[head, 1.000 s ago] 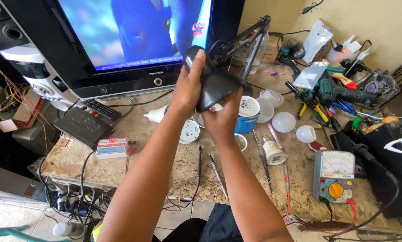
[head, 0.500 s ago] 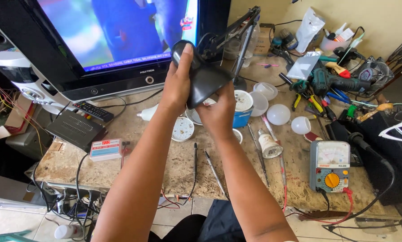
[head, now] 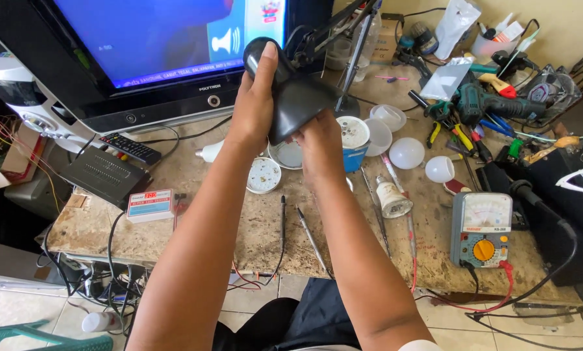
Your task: Testing and inspecting LED bulb components using an LED tester and magnifying glass.
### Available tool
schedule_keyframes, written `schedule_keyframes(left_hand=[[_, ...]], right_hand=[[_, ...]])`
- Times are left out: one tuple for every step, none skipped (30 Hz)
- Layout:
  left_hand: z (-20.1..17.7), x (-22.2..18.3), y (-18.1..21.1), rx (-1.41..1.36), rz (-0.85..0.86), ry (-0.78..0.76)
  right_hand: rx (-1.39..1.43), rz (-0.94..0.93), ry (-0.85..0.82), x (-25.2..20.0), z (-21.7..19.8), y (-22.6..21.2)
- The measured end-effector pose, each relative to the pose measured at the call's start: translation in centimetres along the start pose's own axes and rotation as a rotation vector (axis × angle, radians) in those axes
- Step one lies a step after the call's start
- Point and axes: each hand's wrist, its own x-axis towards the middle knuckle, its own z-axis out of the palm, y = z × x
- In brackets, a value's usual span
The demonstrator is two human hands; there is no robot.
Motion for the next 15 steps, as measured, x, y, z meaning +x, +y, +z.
schedule_keyframes(left_hand=[[0.0, 0.1, -0.1, 0.020, 0.001, 0.006], [0.1, 0.0, 0.0, 0.021, 0.002, 0.005], [0.1, 0.0, 0.0, 0.014, 0.003, 0.007], [0.2, -0.1, 0.0, 0.008, 0.004, 0.010], [0.2, -0.2, 0.0, 0.007, 0.002, 0.009], [0.2, -0.2, 0.0, -0.002, -0.002, 0.001], [0.2, -0.3, 0.1, -0.012, -0.005, -0.006], [0.3, -0.3, 0.0, -0.013, -0.007, -0.007], [0.3, -0.2, 0.0, -0.005, -0.010, 0.010], [0.3, -0.2, 0.0, 0.002, -0.014, 0.027], [0.2, 0.1, -0.1, 0.004, -0.018, 0.025], [0.1, 0.3, -0.3, 0.000, -0.001, 0.024], [0.1, 0.5, -0.6, -0.004, 0.013, 0.019], [0.1, 0.5, -0.7, 0.000, 0.006, 0.012], [0.2, 0.5, -0.7, 0.017, 0.017, 0.022]], right_hand=[[0.239, 0.087, -0.043, 0.3, 0.0, 0.4], [0.239, 0.086, -0.042, 0.0, 0.0, 0.1], [0.095, -0.037, -0.041, -0.4, -0.1, -0.3], [-0.050, -0.160, -0.038, -0.8, -0.1, -0.6], [-0.051, -0.158, -0.038, -0.9, -0.2, -0.6], [-0.312, -0.461, 0.009, -1.1, -0.2, -0.6], [-0.575, -0.762, 0.053, -1.2, -0.2, -0.6], [-0.576, -0.761, 0.053, -1.5, 0.0, -0.8], [-0.571, -0.746, 0.066, -1.8, 0.3, -0.9], [-0.566, -0.732, 0.079, -2.1, 0.5, -1.1], [-0.568, -0.729, 0.082, -2.0, 0.5, -0.8], [-0.559, -0.700, 0.072, -1.8, 0.4, -0.5], [-0.553, -0.670, 0.066, -1.7, 0.2, -0.2], [-0.558, -0.665, 0.073, -1.8, 0.2, -0.2], [-0.418, -0.528, 0.013, -1.9, 0.1, -0.2]])
